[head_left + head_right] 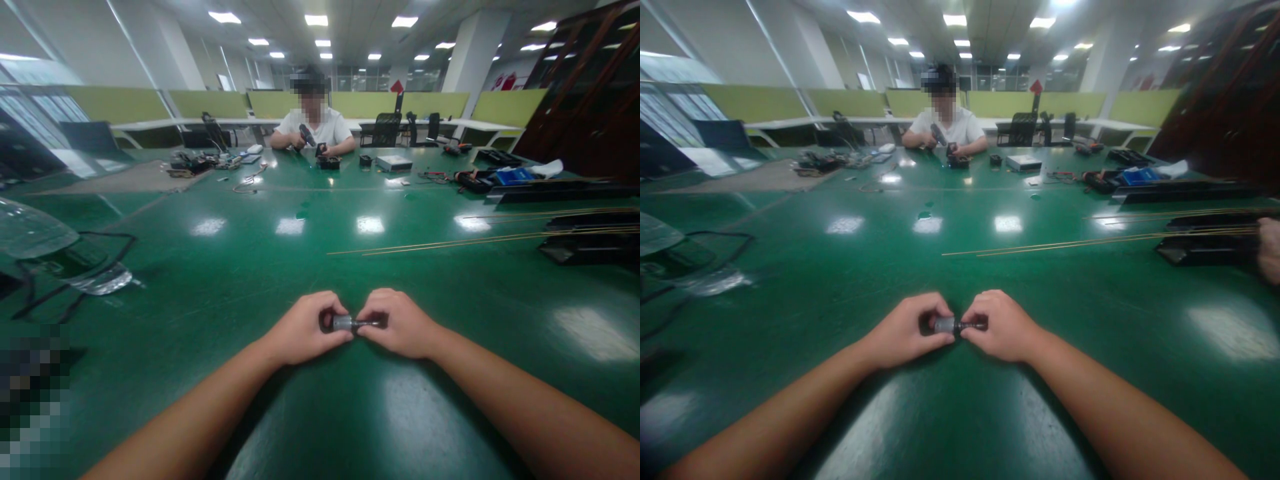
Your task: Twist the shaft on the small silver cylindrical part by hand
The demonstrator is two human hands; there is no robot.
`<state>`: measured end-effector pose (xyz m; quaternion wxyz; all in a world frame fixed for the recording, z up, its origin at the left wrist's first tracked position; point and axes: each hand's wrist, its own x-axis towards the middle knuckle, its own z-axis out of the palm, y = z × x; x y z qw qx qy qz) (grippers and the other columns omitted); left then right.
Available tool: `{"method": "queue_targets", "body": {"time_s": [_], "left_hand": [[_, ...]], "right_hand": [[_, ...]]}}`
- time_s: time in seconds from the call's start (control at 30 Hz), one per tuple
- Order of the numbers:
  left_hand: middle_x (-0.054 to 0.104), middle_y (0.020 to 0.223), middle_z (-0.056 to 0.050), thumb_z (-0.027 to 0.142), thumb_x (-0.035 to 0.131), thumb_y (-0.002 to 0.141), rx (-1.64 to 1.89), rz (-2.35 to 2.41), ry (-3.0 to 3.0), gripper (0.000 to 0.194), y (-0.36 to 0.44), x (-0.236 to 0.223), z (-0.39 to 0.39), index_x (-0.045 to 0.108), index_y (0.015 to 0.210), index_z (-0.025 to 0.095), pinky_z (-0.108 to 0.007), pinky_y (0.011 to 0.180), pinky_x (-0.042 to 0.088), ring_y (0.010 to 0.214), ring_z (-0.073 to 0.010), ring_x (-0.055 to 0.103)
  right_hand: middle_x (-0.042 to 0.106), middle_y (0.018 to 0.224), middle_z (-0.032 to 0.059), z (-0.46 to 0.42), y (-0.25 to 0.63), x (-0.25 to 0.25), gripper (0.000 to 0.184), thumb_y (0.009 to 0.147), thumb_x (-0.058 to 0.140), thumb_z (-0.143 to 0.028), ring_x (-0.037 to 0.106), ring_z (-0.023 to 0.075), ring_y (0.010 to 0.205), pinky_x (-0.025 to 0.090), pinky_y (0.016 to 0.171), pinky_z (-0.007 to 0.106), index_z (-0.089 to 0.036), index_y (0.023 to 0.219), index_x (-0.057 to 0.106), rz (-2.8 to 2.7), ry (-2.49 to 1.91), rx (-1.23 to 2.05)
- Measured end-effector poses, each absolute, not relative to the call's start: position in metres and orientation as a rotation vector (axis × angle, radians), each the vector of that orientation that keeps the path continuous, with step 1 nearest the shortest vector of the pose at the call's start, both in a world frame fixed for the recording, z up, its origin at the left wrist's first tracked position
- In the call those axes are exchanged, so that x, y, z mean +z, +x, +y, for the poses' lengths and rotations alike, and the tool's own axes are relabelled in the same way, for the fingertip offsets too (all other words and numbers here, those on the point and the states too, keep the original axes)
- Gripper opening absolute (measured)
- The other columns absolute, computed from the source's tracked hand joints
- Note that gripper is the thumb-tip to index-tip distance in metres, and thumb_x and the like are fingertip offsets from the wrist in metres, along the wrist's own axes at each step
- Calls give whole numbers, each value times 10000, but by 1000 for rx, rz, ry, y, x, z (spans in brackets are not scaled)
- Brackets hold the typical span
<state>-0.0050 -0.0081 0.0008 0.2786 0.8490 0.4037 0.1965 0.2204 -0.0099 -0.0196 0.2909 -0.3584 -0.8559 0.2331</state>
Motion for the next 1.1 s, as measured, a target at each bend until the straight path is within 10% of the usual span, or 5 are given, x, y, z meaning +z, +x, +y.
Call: {"method": "queue_targets", "body": {"time_s": [1.1], "left_hand": [[604,800,-10,305,734,774,520,1065,2283,202,-7,1,-8,639,877,160,-245,642,408,706,-148,547]], "right_hand": [[642,684,-5,-2,245,-10,80,682,749,-161,580,148,680,426,743,307,-179,728,686,-2381,-1017,599]]}}
